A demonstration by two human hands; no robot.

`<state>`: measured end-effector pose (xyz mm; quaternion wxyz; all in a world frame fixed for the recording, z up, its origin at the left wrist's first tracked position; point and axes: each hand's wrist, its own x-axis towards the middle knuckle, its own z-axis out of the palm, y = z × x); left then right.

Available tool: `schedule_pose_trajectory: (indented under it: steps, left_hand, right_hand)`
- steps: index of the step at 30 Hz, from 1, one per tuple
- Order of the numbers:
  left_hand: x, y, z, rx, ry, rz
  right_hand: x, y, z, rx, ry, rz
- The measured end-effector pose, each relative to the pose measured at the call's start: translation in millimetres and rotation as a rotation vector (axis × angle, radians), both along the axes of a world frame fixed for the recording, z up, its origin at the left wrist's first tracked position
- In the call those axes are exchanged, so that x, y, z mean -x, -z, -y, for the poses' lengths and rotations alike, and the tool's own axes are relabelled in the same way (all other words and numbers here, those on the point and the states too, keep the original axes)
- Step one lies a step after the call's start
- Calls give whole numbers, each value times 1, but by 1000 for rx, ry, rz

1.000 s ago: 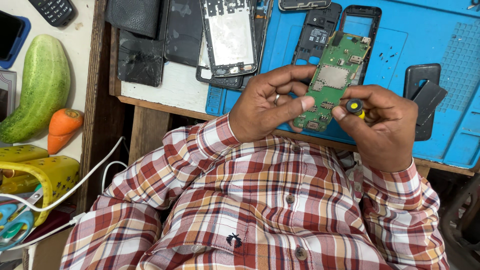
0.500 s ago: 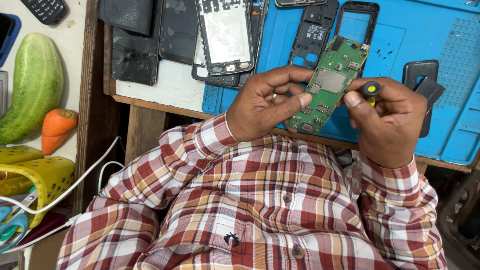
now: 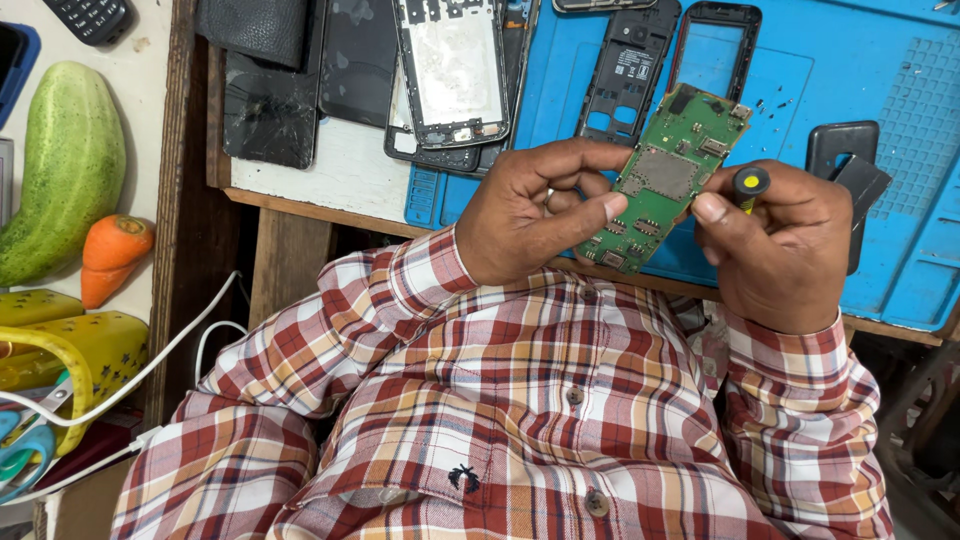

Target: The person holds a green circuit board and uses a yellow-handled screwdriver to probe and scrape various components and solder points. The person repeatedly turns the board over to access different sides while working at a cluttered workbench.

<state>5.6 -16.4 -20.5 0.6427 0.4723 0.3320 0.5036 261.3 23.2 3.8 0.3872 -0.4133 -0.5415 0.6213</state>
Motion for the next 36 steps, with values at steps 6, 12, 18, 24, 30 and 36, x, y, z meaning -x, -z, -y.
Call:
schedule_pose_trajectory:
  steps: [6, 12, 18, 24, 30, 36]
  left_hand:
    - [-1, -3, 3, -18, -34, -46]
    - [-1, -6, 3, -48, -37, -71]
    - [-2, -5, 3, -90, -50, -88]
    - [-1, -5, 4, -68, -36, -69]
    - [0, -5, 3, -70, -21, -71]
    - [0, -6, 4, -67, -24, -77]
  right_hand:
    - [0, 2, 0, 92, -28, -105]
    - [-3, 3, 0, 174, -25, -159]
    - [-4, 4, -1, 223, -36, -213]
    - [-4, 1, -1, 240, -44, -207]
    - [-5, 2, -2, 240, -49, -214]
    - [-7, 4, -2, 256, -56, -238]
